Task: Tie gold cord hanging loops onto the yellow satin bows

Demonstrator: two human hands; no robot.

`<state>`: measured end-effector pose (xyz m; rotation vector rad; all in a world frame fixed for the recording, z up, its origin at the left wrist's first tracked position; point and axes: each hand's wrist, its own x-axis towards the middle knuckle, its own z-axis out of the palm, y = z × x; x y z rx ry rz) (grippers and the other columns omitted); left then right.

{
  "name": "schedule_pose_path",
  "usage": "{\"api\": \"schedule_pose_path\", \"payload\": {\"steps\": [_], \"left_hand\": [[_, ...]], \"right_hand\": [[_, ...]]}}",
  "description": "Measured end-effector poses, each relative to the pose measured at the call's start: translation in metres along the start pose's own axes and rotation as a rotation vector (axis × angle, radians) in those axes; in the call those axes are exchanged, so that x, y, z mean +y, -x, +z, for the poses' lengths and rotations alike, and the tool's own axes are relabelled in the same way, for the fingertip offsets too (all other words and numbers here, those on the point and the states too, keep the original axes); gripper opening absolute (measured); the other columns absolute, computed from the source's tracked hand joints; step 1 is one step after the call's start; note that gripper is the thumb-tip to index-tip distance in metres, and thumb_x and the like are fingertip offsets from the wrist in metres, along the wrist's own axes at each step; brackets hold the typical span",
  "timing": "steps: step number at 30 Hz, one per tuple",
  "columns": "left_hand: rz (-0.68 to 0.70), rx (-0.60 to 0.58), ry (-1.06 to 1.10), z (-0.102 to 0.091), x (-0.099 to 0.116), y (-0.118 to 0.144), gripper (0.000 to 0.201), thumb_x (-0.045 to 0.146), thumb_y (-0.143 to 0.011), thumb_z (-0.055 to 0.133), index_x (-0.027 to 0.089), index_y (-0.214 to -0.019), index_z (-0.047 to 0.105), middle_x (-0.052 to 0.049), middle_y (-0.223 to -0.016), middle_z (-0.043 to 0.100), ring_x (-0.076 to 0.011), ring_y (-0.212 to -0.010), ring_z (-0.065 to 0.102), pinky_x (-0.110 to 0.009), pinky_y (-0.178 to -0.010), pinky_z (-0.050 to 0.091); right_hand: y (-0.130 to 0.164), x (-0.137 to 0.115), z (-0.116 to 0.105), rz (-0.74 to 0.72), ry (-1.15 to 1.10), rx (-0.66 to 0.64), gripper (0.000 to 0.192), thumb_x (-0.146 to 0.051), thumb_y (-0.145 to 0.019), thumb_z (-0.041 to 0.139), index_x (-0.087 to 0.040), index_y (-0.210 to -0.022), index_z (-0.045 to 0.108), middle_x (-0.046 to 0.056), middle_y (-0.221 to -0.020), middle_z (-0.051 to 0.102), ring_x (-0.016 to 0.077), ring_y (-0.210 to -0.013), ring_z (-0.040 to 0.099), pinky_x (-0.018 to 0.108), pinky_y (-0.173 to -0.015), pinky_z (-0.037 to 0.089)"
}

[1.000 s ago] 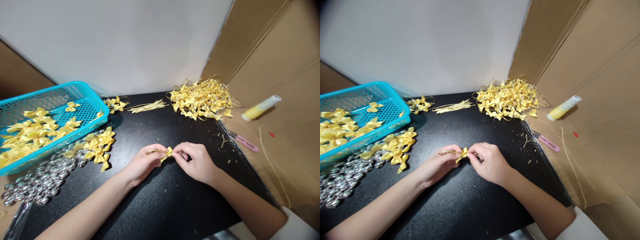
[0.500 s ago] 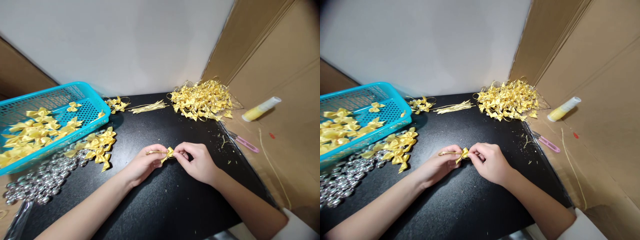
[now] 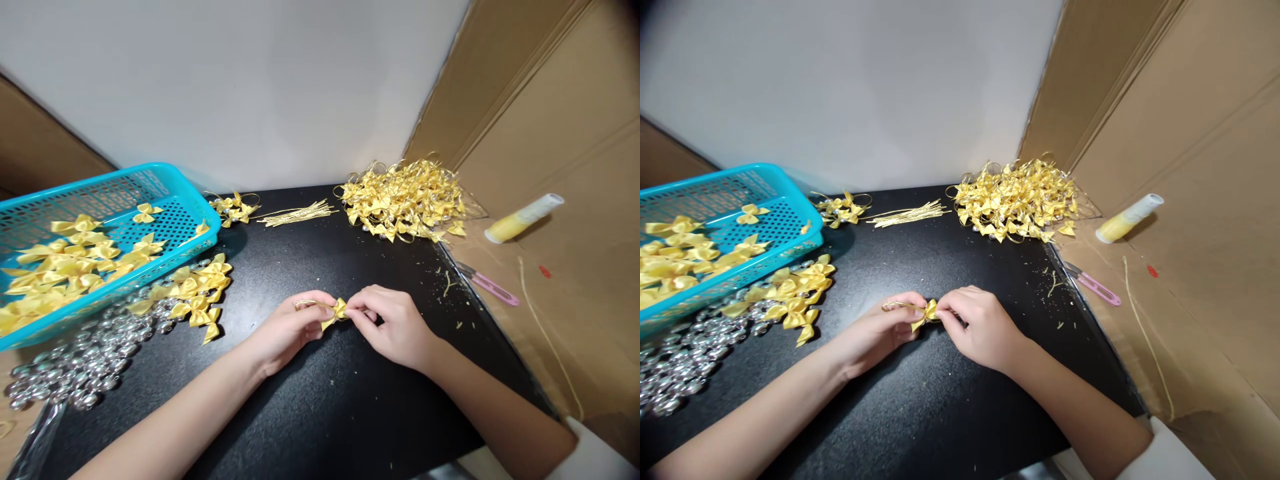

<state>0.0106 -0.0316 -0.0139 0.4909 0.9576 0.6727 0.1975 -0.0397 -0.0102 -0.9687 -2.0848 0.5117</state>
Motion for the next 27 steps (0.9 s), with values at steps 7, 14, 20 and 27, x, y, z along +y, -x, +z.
{"api": "schedule_pose_path", "payload": {"steps": [7, 14, 20, 27], "left_hand": [[-0.012, -0.006, 0.006, -0.001, -0.003, -0.002, 0.026, 0.022, -0.054, 0.087, 0.016, -0.071, 0.068, 0.003, -0.064, 0.063, -0.0050, -0.056, 0.049, -0.016, -0.052, 0.033], [0.114, 0.020, 0.005, 0.001, -0.005, -0.002, 0.028, 0.024, -0.055, 0.087, 0.016, -0.072, 0.066, 0.004, -0.062, 0.059, -0.0063, -0.059, 0.049, -0.017, -0.054, 0.032], [0.217, 0.052, -0.045, -0.001, -0.005, -0.002, 0.027, 0.025, -0.059, 0.084, 0.016, -0.075, 0.064, 0.005, -0.060, 0.056, -0.0066, -0.057, 0.046, -0.018, -0.055, 0.030], [0.225, 0.047, -0.117, -0.001, -0.007, -0.002, 0.025, 0.025, -0.063, 0.081, 0.016, -0.077, 0.061, 0.003, -0.065, 0.059, -0.0081, -0.059, 0.048, -0.020, -0.055, 0.030]], "right_hand": [[0.004, -0.002, 0.010, 0.259, -0.177, 0.023, 0.012, -0.015, -0.084, 0.060, -0.018, -0.073, 0.064, -0.002, -0.059, 0.062, 0.0091, -0.051, 0.053, 0.021, -0.052, 0.043], [0.007, 0.000, 0.019, 0.470, -0.358, 0.061, 0.010, -0.019, -0.081, 0.064, -0.018, -0.072, 0.067, 0.000, -0.064, 0.068, 0.0117, -0.057, 0.060, 0.024, -0.059, 0.047], [0.006, 0.003, 0.014, 0.481, -0.333, 0.008, 0.009, -0.016, -0.082, 0.061, -0.018, -0.076, 0.067, 0.001, -0.068, 0.070, 0.0126, -0.061, 0.061, 0.025, -0.062, 0.049], [0.005, 0.003, 0.018, 0.365, -0.232, -0.017, 0.016, -0.014, -0.086, 0.057, -0.018, -0.072, 0.063, 0.000, -0.067, 0.065, 0.0121, -0.061, 0.058, 0.024, -0.060, 0.046]]}}
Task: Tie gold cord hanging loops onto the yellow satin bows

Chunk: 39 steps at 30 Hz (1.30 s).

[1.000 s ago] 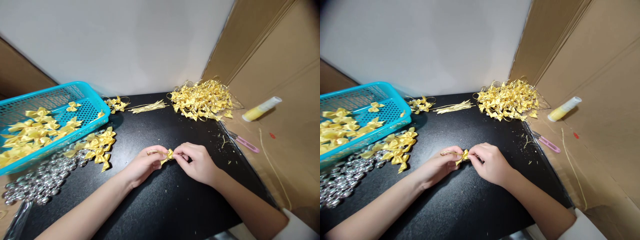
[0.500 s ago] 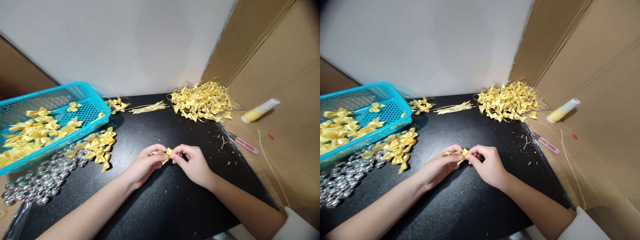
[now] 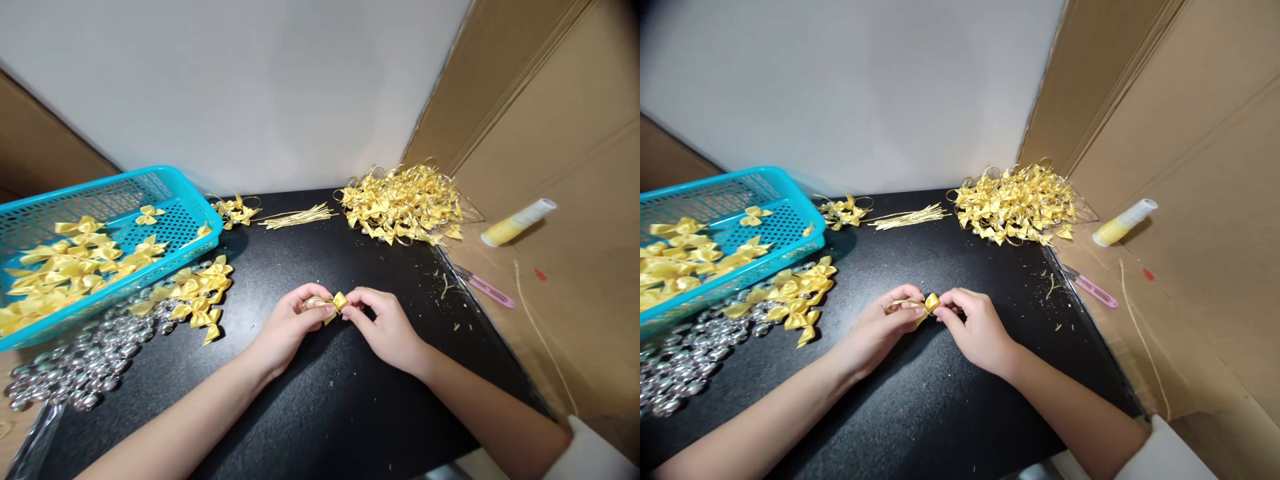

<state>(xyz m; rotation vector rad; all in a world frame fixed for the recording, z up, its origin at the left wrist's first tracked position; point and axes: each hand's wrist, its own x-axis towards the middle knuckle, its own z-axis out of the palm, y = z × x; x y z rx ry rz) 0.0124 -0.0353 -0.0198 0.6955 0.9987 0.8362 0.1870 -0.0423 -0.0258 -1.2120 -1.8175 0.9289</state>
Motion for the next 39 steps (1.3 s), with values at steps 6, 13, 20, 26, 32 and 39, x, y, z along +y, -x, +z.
{"api": "schedule_pose_path", "payload": {"steps": [6, 13, 20, 26, 32, 39], "left_hand": [[0.102, 0.076, -0.083, 0.000, -0.001, -0.001, 0.024, 0.023, -0.067, 0.076, 0.017, -0.078, 0.056, 0.006, -0.060, 0.053, -0.0072, -0.057, 0.045, -0.018, -0.056, 0.032], [0.374, 0.135, -0.388, 0.004, -0.003, 0.005, 0.019, 0.024, -0.075, 0.070, 0.019, -0.077, 0.053, 0.006, -0.062, 0.048, -0.0081, -0.055, 0.039, -0.020, -0.053, 0.032], [0.485, 0.147, -0.572, 0.006, -0.005, 0.008, 0.015, 0.021, -0.077, 0.067, 0.019, -0.073, 0.053, 0.006, -0.061, 0.046, -0.0087, -0.053, 0.036, -0.021, -0.051, 0.029], [0.470, 0.176, -0.541, 0.006, -0.003, 0.008, 0.016, 0.023, -0.074, 0.070, 0.019, -0.070, 0.055, 0.005, -0.059, 0.047, -0.0092, -0.053, 0.037, -0.022, -0.052, 0.029], [0.476, 0.132, -0.592, 0.004, -0.003, 0.007, 0.015, 0.022, -0.076, 0.068, 0.019, -0.071, 0.054, 0.006, -0.059, 0.045, -0.0089, -0.054, 0.036, -0.021, -0.052, 0.030], [0.323, 0.121, -0.374, -0.003, 0.001, -0.006, 0.019, 0.022, -0.069, 0.073, 0.018, -0.073, 0.055, 0.007, -0.057, 0.048, -0.0082, -0.053, 0.042, -0.020, -0.055, 0.033]], "right_hand": [[0.002, -0.002, -0.003, -0.206, 0.193, 0.271, 0.009, -0.015, -0.083, 0.063, -0.021, -0.077, 0.067, 0.003, -0.077, 0.063, 0.0177, -0.076, 0.058, 0.032, -0.071, 0.047], [0.005, -0.009, 0.004, -0.322, 0.364, 0.314, 0.009, -0.020, -0.083, 0.066, -0.023, -0.089, 0.073, 0.004, -0.078, 0.059, 0.0192, -0.077, 0.053, 0.037, -0.072, 0.044], [0.002, -0.007, 0.007, -0.135, 0.197, 0.250, 0.005, -0.016, -0.081, 0.068, -0.021, -0.083, 0.070, 0.003, -0.079, 0.058, 0.0189, -0.079, 0.053, 0.035, -0.073, 0.044], [-0.002, -0.003, 0.006, 0.007, -0.005, 0.128, 0.008, -0.014, -0.079, 0.068, -0.021, -0.079, 0.068, 0.001, -0.081, 0.058, 0.0173, -0.082, 0.057, 0.033, -0.076, 0.046], [-0.002, 0.000, 0.004, -0.053, 0.002, 0.130, 0.008, -0.015, -0.083, 0.065, -0.021, -0.078, 0.066, 0.001, -0.080, 0.056, 0.0166, -0.082, 0.055, 0.033, -0.078, 0.045], [-0.006, -0.006, -0.032, -0.174, -0.300, 0.426, 0.018, -0.035, -0.087, 0.064, -0.022, -0.076, 0.058, 0.001, -0.082, 0.054, 0.0144, -0.073, 0.059, 0.028, -0.063, 0.048]]}}
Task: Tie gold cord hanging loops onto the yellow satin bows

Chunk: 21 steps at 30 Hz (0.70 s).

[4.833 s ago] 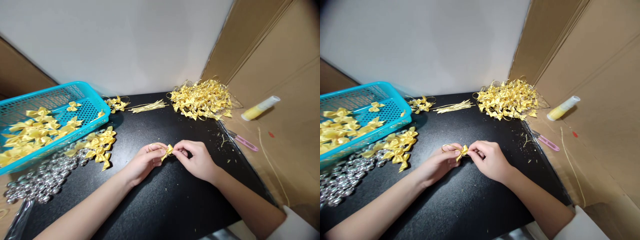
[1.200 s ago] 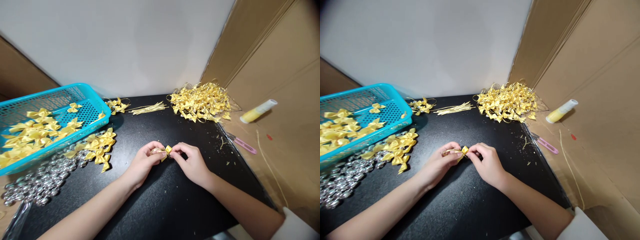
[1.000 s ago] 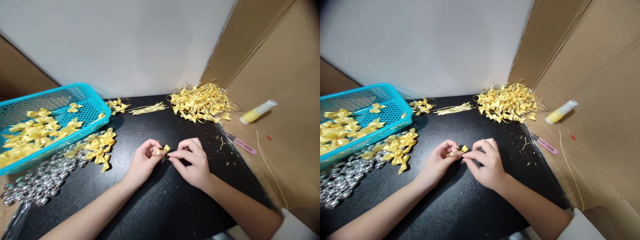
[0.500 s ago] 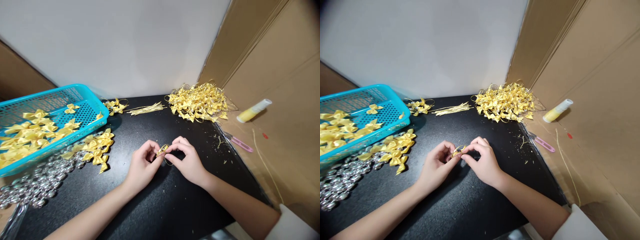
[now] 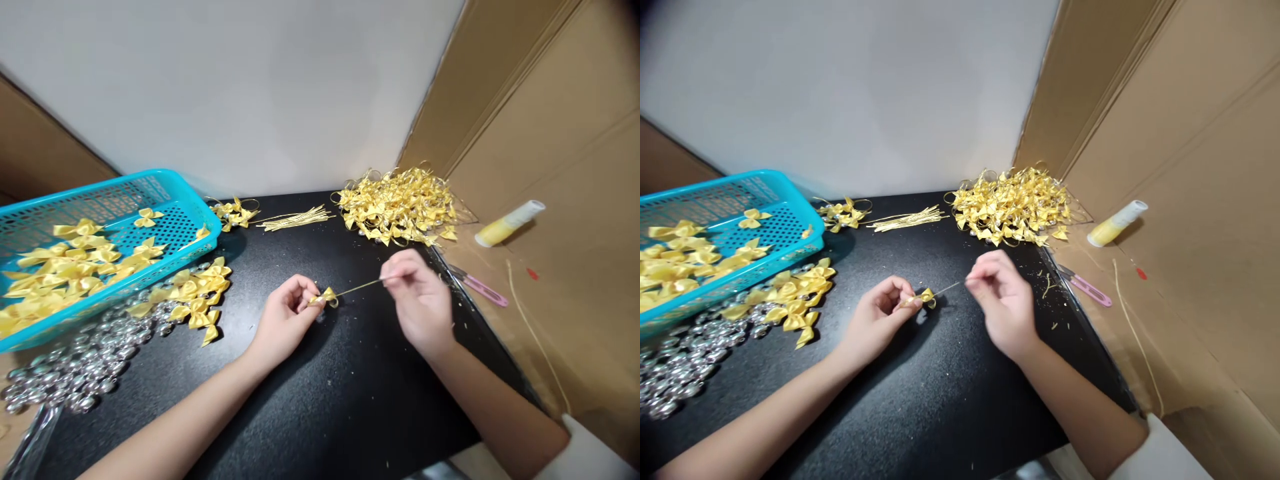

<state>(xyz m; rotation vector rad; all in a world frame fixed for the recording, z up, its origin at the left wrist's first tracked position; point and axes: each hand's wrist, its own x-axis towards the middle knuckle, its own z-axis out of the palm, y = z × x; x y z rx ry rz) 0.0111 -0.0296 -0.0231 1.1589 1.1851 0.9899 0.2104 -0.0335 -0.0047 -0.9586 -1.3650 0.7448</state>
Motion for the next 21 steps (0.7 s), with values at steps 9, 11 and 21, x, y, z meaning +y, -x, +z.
{"api": "schedule_pose_path", "payload": {"steps": [9, 11, 21], "left_hand": [[-0.088, 0.007, 0.101, -0.003, 0.002, -0.007, 0.019, 0.021, -0.065, 0.075, 0.017, -0.070, 0.057, 0.005, -0.057, 0.055, -0.0088, -0.055, 0.050, -0.021, -0.059, 0.037], [-0.092, 0.003, 0.098, -0.004, 0.001, -0.006, 0.017, 0.021, -0.066, 0.074, 0.016, -0.071, 0.058, 0.004, -0.058, 0.056, -0.0091, -0.056, 0.051, -0.021, -0.059, 0.038], [-0.086, -0.002, 0.049, -0.005, 0.001, -0.008, 0.014, 0.019, -0.067, 0.072, 0.016, -0.069, 0.059, 0.005, -0.057, 0.054, -0.0081, -0.054, 0.048, -0.021, -0.057, 0.036]], "right_hand": [[-0.021, -0.021, -0.030, 0.254, -0.179, -0.059, 0.030, -0.045, -0.073, 0.078, -0.023, -0.080, 0.060, 0.001, -0.072, 0.075, 0.0164, -0.059, 0.073, 0.023, -0.050, 0.059], [-0.020, -0.021, -0.025, 0.314, -0.226, -0.120, 0.025, -0.039, -0.070, 0.082, -0.022, -0.082, 0.066, 0.001, -0.073, 0.076, 0.0164, -0.062, 0.074, 0.023, -0.054, 0.061], [-0.029, -0.016, -0.042, 0.148, -0.302, 0.156, 0.016, -0.033, -0.065, 0.086, -0.031, -0.073, 0.072, -0.006, -0.072, 0.075, 0.0072, -0.062, 0.071, 0.013, -0.058, 0.059]]}}
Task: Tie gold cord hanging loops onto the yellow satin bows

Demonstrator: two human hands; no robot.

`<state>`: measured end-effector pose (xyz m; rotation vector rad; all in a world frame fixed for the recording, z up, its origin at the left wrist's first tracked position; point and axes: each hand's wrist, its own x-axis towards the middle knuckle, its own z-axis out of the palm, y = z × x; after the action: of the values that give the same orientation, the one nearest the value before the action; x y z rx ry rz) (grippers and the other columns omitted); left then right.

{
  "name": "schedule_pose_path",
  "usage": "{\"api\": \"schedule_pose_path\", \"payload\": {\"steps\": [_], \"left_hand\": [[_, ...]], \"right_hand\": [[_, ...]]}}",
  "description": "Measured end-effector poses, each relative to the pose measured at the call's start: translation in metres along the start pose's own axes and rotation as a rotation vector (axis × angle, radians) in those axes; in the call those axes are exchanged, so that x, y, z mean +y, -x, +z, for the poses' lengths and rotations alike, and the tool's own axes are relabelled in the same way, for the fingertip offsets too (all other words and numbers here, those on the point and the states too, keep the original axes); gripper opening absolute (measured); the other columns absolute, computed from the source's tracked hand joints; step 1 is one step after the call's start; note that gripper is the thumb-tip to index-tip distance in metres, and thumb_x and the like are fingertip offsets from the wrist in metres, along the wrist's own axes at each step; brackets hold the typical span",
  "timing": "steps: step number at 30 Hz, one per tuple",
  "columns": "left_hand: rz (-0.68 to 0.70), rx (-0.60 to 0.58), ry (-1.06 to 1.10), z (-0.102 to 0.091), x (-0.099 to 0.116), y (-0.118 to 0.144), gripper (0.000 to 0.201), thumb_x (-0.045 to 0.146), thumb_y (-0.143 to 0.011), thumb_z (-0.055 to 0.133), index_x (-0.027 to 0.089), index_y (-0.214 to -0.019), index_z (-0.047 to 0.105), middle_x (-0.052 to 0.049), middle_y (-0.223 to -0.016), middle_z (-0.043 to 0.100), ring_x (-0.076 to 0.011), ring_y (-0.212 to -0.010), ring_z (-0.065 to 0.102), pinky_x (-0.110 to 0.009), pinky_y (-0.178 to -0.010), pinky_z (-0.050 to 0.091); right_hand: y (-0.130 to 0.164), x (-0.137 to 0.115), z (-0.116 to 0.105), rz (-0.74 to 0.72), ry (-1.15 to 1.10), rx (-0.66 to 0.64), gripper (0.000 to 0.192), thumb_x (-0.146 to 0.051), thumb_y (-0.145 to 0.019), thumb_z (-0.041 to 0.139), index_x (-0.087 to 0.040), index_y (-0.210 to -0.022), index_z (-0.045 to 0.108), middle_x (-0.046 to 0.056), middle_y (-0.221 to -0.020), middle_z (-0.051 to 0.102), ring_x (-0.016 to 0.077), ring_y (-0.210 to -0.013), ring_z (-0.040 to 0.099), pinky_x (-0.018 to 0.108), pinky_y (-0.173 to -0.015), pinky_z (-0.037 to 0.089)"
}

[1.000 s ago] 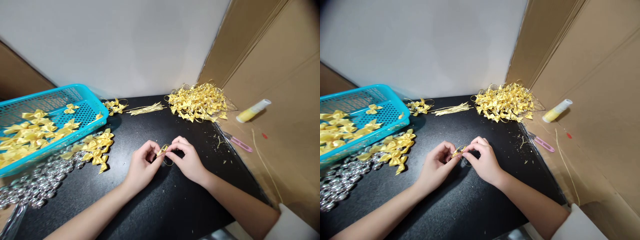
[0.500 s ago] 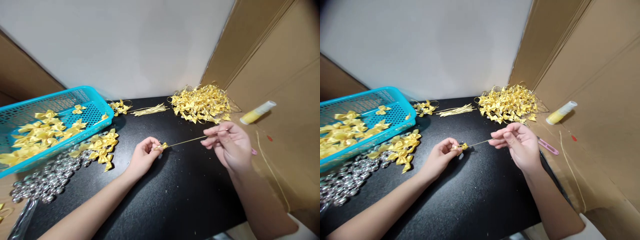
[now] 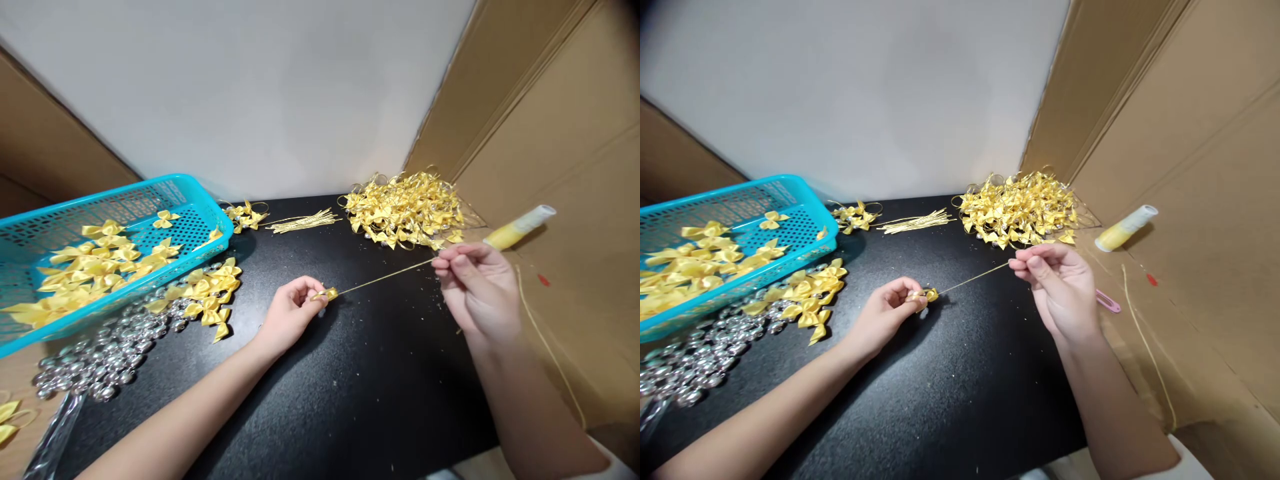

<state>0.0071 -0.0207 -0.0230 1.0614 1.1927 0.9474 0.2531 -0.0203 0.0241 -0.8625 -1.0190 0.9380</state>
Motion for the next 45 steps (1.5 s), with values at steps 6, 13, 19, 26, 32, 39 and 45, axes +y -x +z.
{"api": "schedule_pose_path", "payload": {"steps": [6, 13, 19, 26, 32, 39, 45], "left_hand": [[-0.003, -0.017, -0.003, -0.001, -0.003, -0.001, 0.013, 0.020, -0.066, 0.071, 0.015, -0.068, 0.059, 0.004, -0.059, 0.058, -0.0088, -0.057, 0.051, -0.021, -0.060, 0.037], [-0.040, -0.023, 0.043, 0.001, -0.001, 0.001, 0.016, 0.025, -0.068, 0.074, 0.015, -0.071, 0.061, 0.003, -0.063, 0.062, -0.0081, -0.059, 0.052, -0.020, -0.061, 0.039], [-0.061, -0.041, 0.053, 0.005, 0.000, 0.006, 0.020, 0.031, -0.070, 0.075, 0.014, -0.076, 0.066, 0.004, -0.061, 0.060, -0.0058, -0.053, 0.047, -0.017, -0.053, 0.036], [-0.035, -0.113, 0.197, 0.006, -0.004, 0.010, 0.022, 0.024, -0.066, 0.081, 0.015, -0.082, 0.068, 0.000, -0.075, 0.071, -0.0085, -0.069, 0.062, -0.018, -0.068, 0.048], [-0.030, -0.105, 0.190, 0.008, -0.002, 0.011, 0.023, 0.024, -0.066, 0.082, 0.015, -0.081, 0.068, 0.000, -0.073, 0.071, -0.0083, -0.066, 0.062, -0.018, -0.067, 0.048], [0.027, -0.085, 0.029, 0.007, -0.004, 0.014, 0.015, 0.026, -0.073, 0.076, 0.016, -0.082, 0.070, -0.001, -0.072, 0.070, -0.0099, -0.064, 0.061, -0.020, -0.063, 0.047], [0.065, -0.064, -0.075, 0.006, -0.007, 0.015, 0.015, 0.028, -0.076, 0.072, 0.016, -0.084, 0.071, -0.003, -0.076, 0.071, -0.0131, -0.068, 0.062, -0.023, -0.065, 0.047]], "right_hand": [[-0.003, 0.003, -0.003, -0.049, 0.037, 0.078, 0.018, -0.034, -0.065, 0.086, -0.028, -0.074, 0.072, -0.006, -0.072, 0.075, 0.0089, -0.063, 0.072, 0.016, -0.060, 0.060], [0.010, 0.004, 0.012, -0.045, -0.081, -0.068, 0.013, -0.029, -0.068, 0.084, -0.031, -0.076, 0.074, -0.007, -0.066, 0.073, 0.0064, -0.053, 0.067, 0.015, -0.053, 0.057], [0.049, 0.028, 0.045, 0.285, 0.200, -0.360, 0.005, -0.024, -0.077, 0.073, -0.019, -0.077, 0.074, 0.001, -0.062, 0.071, 0.0113, -0.049, 0.066, 0.022, -0.049, 0.057], [0.058, 0.046, 0.046, 0.265, 0.414, -0.329, 0.007, -0.020, -0.079, 0.065, -0.017, -0.080, 0.071, 0.003, -0.070, 0.071, 0.0134, -0.057, 0.068, 0.025, -0.059, 0.058], [0.061, 0.047, 0.045, 0.225, 0.446, -0.379, 0.011, -0.017, -0.083, 0.061, -0.018, -0.088, 0.072, 0.004, -0.078, 0.074, 0.0137, -0.062, 0.070, 0.025, -0.062, 0.059], [0.062, 0.045, 0.047, 0.260, 0.457, -0.384, 0.003, -0.016, -0.081, 0.063, -0.019, -0.082, 0.064, 0.001, -0.070, 0.073, 0.0137, -0.062, 0.071, 0.024, -0.062, 0.058], [0.061, 0.044, 0.048, 0.235, 0.535, -0.408, 0.006, -0.015, -0.081, 0.062, -0.019, -0.077, 0.060, 0.000, -0.066, 0.070, 0.0138, -0.060, 0.069, 0.024, -0.060, 0.056]]}}
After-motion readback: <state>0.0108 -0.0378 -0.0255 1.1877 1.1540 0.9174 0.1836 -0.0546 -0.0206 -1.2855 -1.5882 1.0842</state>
